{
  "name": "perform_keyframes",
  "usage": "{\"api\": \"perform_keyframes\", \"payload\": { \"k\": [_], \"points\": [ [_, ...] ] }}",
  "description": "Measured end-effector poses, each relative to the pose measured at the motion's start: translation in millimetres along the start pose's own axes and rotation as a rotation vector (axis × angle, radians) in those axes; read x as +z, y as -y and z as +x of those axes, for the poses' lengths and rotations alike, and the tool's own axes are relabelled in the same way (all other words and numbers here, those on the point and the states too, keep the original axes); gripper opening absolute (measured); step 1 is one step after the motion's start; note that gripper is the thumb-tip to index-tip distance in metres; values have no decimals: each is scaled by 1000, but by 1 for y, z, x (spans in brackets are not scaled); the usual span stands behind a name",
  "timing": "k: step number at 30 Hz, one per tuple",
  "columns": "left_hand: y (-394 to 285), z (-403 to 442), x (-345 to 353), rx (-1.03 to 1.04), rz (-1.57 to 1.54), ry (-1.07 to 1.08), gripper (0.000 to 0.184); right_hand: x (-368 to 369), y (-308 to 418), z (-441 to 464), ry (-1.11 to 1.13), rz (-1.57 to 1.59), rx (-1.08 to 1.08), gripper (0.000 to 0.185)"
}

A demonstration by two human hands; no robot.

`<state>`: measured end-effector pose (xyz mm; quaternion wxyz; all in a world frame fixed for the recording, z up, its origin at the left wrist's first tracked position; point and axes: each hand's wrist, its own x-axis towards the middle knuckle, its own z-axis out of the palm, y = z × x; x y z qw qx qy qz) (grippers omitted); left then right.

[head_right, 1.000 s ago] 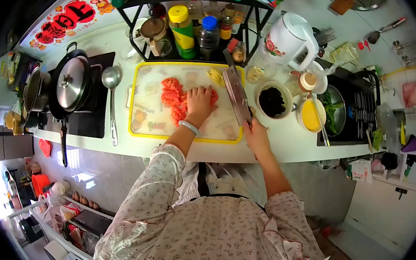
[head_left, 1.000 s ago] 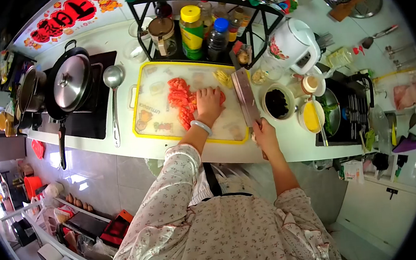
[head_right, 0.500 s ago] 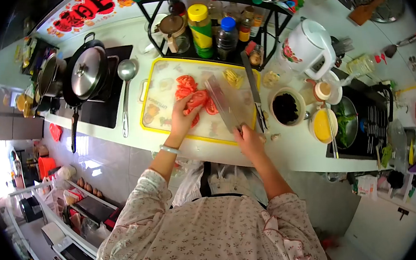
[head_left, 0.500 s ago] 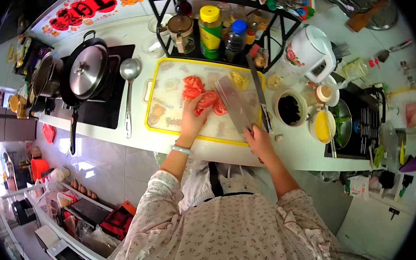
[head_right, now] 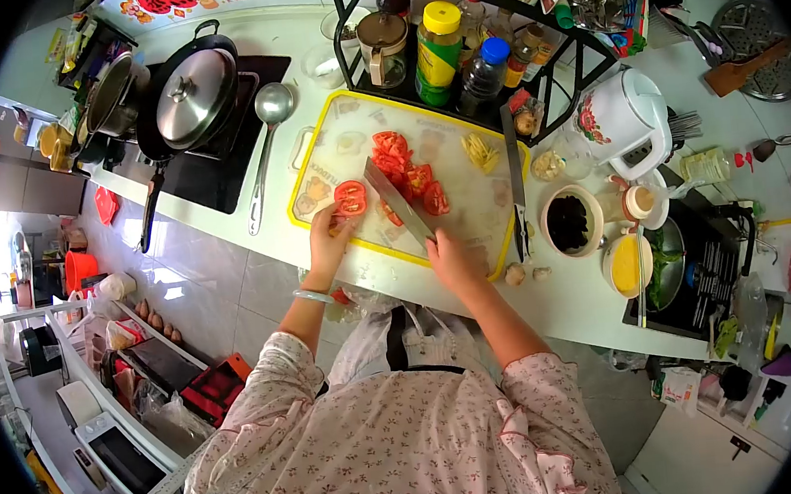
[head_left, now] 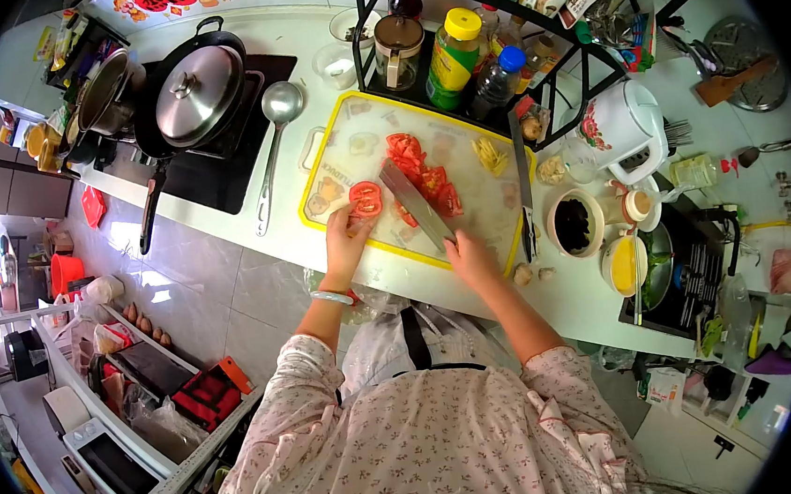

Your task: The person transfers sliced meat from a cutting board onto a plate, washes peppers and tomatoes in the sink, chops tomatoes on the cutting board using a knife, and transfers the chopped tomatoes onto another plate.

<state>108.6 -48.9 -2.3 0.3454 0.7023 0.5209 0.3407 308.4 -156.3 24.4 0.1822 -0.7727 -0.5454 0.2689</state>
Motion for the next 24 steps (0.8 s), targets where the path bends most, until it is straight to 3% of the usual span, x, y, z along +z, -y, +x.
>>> {"api": "perform_keyframes", "payload": {
  "k": [3, 12, 17, 24],
  "points": [
    [-12, 7, 2, -144, -88, 43, 43, -8, -4, 5, -6, -107, 10, 24],
    [3, 26, 10, -176, -263, 148, 50, -10, 28, 15, 12, -42, -49, 20],
    [5, 30, 4, -137, -194, 143, 46, 13, 42, 33, -24, -19, -139, 18],
    [-6, 39, -6, -144, -145, 205, 40, 37, 56, 59, 21, 14, 5, 19]
  ]
}}
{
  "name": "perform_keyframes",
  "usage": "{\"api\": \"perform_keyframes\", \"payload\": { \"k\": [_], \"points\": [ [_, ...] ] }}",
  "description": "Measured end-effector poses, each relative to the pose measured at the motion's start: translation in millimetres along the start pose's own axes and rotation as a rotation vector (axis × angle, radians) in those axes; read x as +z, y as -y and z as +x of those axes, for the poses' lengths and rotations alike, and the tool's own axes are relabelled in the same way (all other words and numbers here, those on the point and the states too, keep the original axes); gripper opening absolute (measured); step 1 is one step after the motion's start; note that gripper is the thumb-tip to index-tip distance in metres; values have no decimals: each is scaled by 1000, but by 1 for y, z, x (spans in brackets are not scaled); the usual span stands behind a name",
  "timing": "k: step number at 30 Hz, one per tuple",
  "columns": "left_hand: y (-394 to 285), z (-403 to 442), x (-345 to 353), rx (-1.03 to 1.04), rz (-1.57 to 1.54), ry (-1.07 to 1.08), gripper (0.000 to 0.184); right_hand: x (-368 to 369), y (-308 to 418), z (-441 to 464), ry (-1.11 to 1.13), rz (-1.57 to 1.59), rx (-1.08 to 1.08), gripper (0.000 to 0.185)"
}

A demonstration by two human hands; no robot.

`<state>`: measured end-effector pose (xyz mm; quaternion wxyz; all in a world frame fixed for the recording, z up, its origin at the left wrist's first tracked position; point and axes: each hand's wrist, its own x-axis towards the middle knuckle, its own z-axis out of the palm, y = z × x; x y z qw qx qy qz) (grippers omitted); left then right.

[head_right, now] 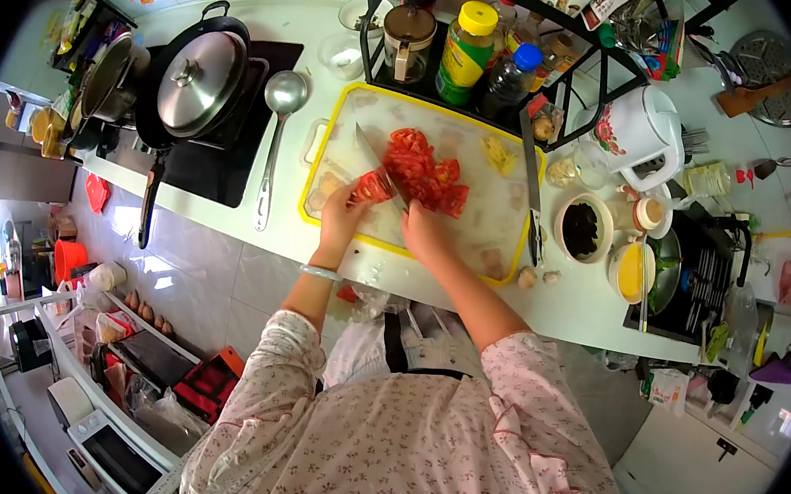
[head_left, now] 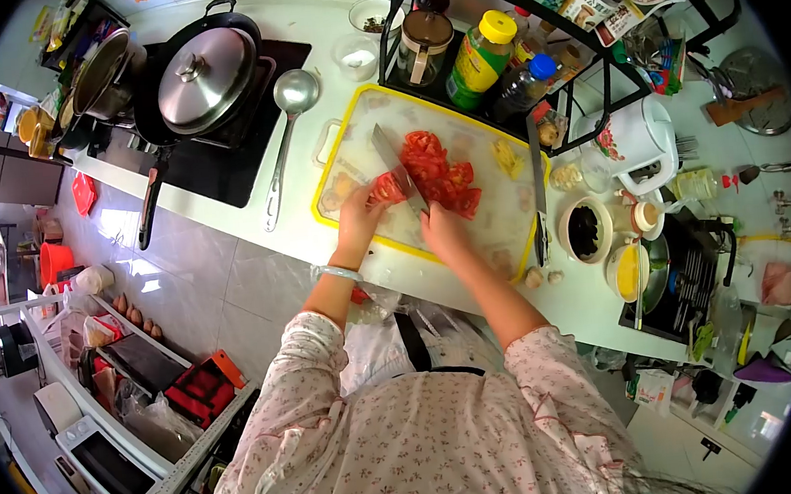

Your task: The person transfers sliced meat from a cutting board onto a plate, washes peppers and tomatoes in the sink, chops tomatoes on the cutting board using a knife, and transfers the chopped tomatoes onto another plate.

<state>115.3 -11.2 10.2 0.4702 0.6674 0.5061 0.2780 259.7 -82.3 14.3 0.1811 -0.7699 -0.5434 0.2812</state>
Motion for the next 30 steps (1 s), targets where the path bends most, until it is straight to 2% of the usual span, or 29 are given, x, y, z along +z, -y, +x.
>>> {"api": "perform_keyframes", "payload": {
  "k": [2, 4, 5, 9, 14, 17, 23, 25, 27, 30],
  "points": [
    [9, 1, 3, 36, 35, -30, 40, 4, 1, 3, -25, 1, 38, 19],
    [18, 5, 4, 84, 70, -54, 40, -1, -3, 4, -97, 19, -46, 20],
    [15, 2, 3, 75, -12, -60, 40, -8, -1, 1, -99, 16, -46, 20],
    [7, -6, 3, 50, -195, -56, 39, -35, 10, -15, 3, -14, -47, 19],
    [18, -1, 5, 61, -164, -52, 40, -16, 16, -8, 93, -81, -15, 20],
    [18, -4, 7, 28, -215, -34, 40, 0, 23, 0, 77, -109, 66, 20],
    [24, -5, 3, 55, -154, -86, 40, -9, 21, 9, -54, -23, -36, 21],
    [22, -13, 3, 80, -115, -112, 42, -27, 27, -5, 17, -50, -60, 21],
    [9, -15, -2, -47, -281, -80, 40, -29, 27, -9, 75, -95, -51, 20],
    [19, -14, 5, -3, -180, -170, 33, -22, 27, -8, 103, -130, -24, 20]
  ]
}}
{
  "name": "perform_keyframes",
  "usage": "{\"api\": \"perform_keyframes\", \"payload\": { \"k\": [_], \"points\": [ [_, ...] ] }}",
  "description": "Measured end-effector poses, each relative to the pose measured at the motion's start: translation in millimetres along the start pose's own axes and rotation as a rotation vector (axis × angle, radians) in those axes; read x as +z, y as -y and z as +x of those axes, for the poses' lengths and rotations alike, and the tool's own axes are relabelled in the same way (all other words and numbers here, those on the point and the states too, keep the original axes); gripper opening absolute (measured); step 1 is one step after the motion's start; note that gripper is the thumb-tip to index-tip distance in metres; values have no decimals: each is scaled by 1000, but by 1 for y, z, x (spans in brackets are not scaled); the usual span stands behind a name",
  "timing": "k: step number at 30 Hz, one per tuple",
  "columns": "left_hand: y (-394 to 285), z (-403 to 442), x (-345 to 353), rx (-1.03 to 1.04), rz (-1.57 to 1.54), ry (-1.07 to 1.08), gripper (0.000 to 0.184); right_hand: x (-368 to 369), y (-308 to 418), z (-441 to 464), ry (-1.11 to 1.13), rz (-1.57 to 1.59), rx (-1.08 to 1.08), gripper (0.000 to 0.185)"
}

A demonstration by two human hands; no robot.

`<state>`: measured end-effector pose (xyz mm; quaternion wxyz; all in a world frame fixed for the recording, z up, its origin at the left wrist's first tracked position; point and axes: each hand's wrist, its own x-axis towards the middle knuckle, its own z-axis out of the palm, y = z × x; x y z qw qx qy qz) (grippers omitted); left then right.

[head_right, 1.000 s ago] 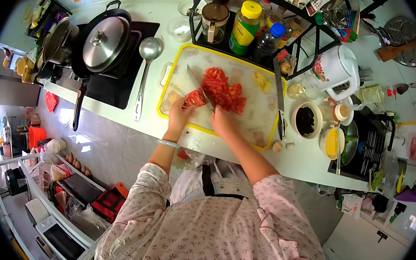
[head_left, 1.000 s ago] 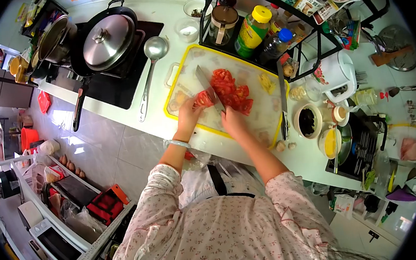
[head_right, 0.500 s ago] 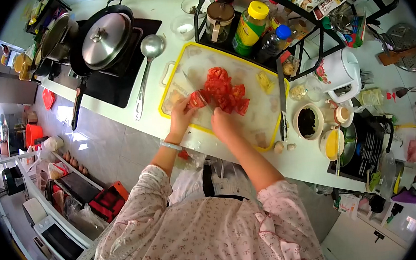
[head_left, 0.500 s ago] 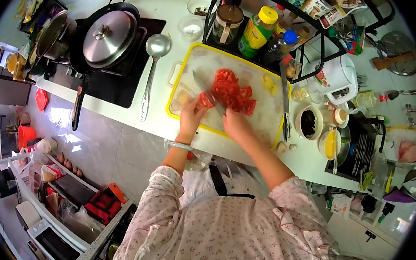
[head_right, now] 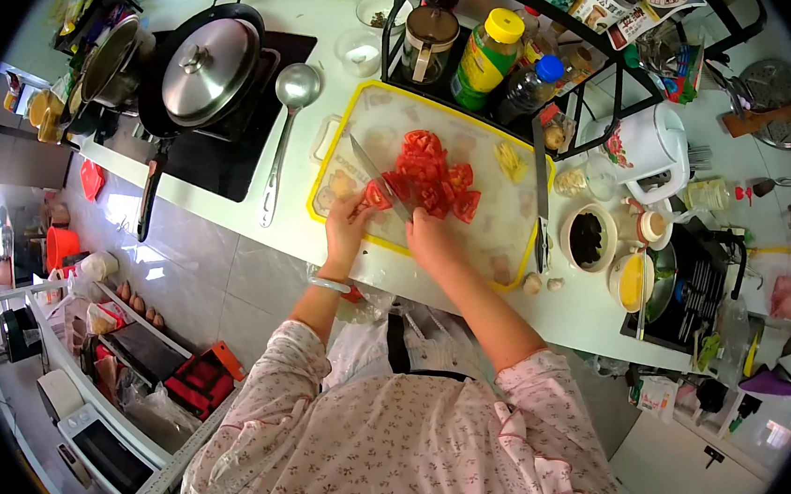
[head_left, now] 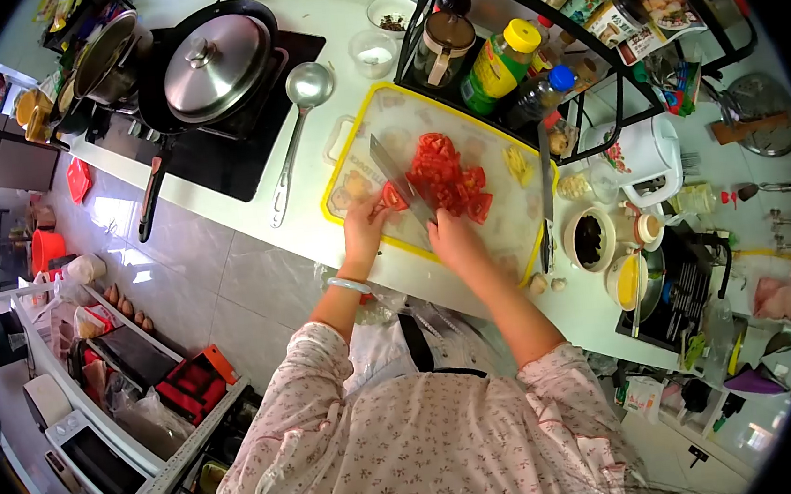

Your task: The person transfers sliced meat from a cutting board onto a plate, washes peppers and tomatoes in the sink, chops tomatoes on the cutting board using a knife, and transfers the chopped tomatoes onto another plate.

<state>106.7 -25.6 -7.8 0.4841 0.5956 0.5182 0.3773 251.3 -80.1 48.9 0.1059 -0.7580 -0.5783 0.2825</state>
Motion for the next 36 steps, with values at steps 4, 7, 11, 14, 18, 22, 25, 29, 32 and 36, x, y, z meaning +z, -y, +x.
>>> {"api": "perform_keyframes", "payload": {
  "k": [4, 7, 11, 14, 18, 22, 25, 29, 32, 36],
  "points": [
    [-2, 2, -1, 52, 161, 2, 33, 28, -1, 8, -96, 58, 3, 20],
    [5, 0, -1, 51, 146, -19, 33, 35, 2, 17, -142, 64, 1, 20],
    [5, -2, -2, -42, -6, -39, 28, 6, 8, 2, -113, 68, -13, 20],
    [9, -6, 2, -93, -118, -85, 18, -3, 8, -7, -67, 80, -61, 20],
    [10, -4, 2, -40, -10, -120, 9, 9, 8, -5, -52, 29, -77, 19],
    [6, -1, 1, -5, 57, -99, 9, 21, 10, -1, -17, -22, -24, 19],
    [13, -1, 1, 25, 72, -116, 10, 28, 12, 1, 11, -59, -1, 18],
    [13, 6, -8, 51, 156, -10, 17, 24, 6, 2, -107, -13, -85, 20],
    [6, 18, -17, 313, 391, 40, 32, 7, -4, -18, -149, 146, -89, 21],
    [-8, 41, -21, 664, 641, 261, 48, -14, -25, -30, -208, 203, -50, 24]
  ]
}}
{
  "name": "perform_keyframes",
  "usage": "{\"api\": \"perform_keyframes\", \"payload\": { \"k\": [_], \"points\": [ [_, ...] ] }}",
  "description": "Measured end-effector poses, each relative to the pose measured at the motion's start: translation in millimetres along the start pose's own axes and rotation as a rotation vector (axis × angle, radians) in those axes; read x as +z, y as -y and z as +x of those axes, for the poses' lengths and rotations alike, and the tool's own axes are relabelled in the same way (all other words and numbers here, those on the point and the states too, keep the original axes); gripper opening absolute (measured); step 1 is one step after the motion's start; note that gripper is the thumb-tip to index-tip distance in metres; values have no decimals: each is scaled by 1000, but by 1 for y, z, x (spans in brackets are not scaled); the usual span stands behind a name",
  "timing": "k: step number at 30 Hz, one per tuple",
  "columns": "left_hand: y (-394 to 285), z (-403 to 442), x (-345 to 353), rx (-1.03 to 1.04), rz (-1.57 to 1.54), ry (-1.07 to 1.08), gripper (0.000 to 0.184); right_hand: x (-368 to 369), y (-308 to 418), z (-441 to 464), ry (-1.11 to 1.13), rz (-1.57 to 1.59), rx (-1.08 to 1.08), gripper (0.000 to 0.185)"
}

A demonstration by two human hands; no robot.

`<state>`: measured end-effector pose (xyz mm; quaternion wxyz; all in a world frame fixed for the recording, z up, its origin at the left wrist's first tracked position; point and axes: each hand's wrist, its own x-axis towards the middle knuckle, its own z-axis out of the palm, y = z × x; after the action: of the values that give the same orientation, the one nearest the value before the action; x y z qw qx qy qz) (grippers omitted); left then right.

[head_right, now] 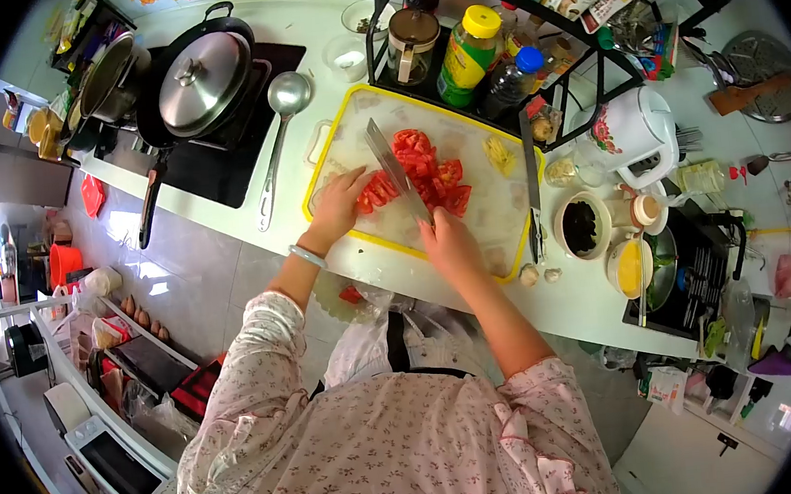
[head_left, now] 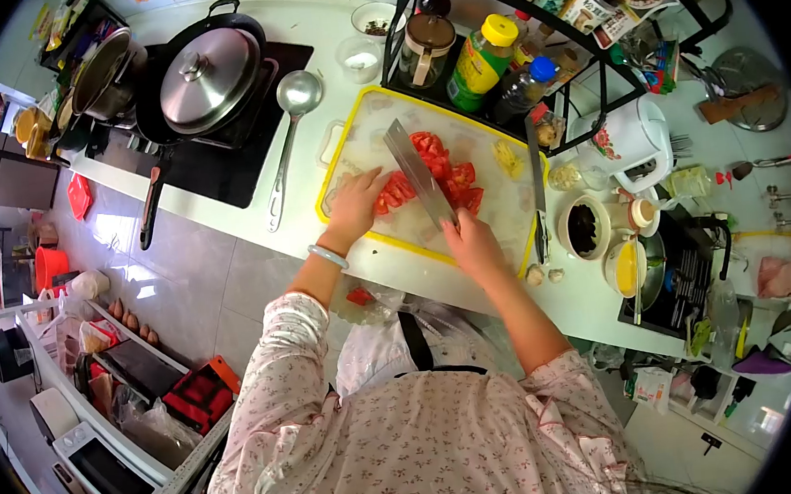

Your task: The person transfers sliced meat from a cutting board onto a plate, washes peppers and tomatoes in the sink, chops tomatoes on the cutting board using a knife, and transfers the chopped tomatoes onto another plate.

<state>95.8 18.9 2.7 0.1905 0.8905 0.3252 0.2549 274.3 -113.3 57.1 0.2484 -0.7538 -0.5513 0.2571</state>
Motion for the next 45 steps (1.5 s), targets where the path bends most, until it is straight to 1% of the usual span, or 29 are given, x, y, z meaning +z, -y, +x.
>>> {"api": "perform_keyframes", "payload": {
  "k": [1, 2, 4, 5, 7, 8, 9, 11, 14, 16, 17, 19, 21, 23, 27, 29, 31, 32, 34, 35, 37, 38, 40, 41, 43, 45],
  "points": [
    [0, 3, 1, 91, 30, 55, 48, -7, -1, -2, 40, -8, 59, 25],
    [-2, 4, 2, 97, 29, 56, 48, -13, 0, -4, 34, -8, 62, 25],
    [-7, 1, 2, -38, -95, 211, 47, -23, 5, -9, 108, -11, 165, 25],
    [-12, -2, 3, -36, -94, 216, 47, -26, 6, -11, 107, -7, 168, 25],
    [-25, -9, 6, -121, -136, 193, 39, -29, 6, -14, 194, -68, 196, 24],
    [-31, -12, 9, -158, -164, 168, 38, -28, 5, -15, 194, -65, 199, 24],
    [-36, -14, 13, -159, -162, 170, 38, -24, 4, -15, 202, -116, 204, 24],
    [-43, -16, 18, -235, -167, 67, 39, -20, 2, -16, 213, -168, 207, 25],
    [-45, -18, 25, -238, -176, 15, 39, -11, -2, -14, 241, -208, 171, 23],
    [-45, -17, 25, -269, -189, 30, 38, 3, -11, -10, 191, -215, 106, 24],
    [-46, -17, 24, -293, -201, 48, 36, 13, -16, -7, 201, -214, 101, 24],
    [-46, -15, 24, -320, -184, 65, 36, 34, -21, 3, 99, -162, 104, 23],
    [-45, -13, 23, -332, -165, 73, 35, 40, -15, 19, 91, -158, 95, 23],
    [-44, -16, 24, -345, -232, 45, 38, 38, -12, 23, 75, -151, 97, 22],
    [-39, -23, 27, -318, -272, -4, 37, 11, -3, 14, 84, -150, 24, 21],
    [-36, -23, 26, -315, -242, -68, 36, 8, -1, 5, 95, -174, 0, 19],
    [-35, -21, 27, -309, -211, -76, 35, 12, -5, 1, 108, -154, -80, 19],
    [-36, -21, 27, -305, -179, -81, 34, 16, -7, 2, 109, -154, -79, 19],
    [-34, -19, 27, -309, -162, -78, 33, 32, -9, 2, 182, -237, 27, 19],
    [-35, -21, 27, -309, -144, -73, 33, 38, -6, 1, 189, -234, 33, 19],
    [-34, -20, 26, -318, -158, -51, 32, 46, 0, 12, 123, -196, 130, 21],
    [-33, -21, 27, -331, -170, -28, 31, 48, -2, 16, 119, -194, 134, 21],
    [-32, -23, 29, -320, -143, -29, 31, 50, -5, 26, 55, -98, 69, 22],
    [-32, -23, 29, -318, -116, -31, 31, 46, -8, 25, 43, -95, 70, 22],
    [-41, -21, 24, -296, -93, -50, 32, 27, -20, 11, -72, 55, -39, 25],
    [-57, -20, 24, -281, -80, -62, 33, -7, -25, -13, -91, 51, 67, 26]
  ]
}}
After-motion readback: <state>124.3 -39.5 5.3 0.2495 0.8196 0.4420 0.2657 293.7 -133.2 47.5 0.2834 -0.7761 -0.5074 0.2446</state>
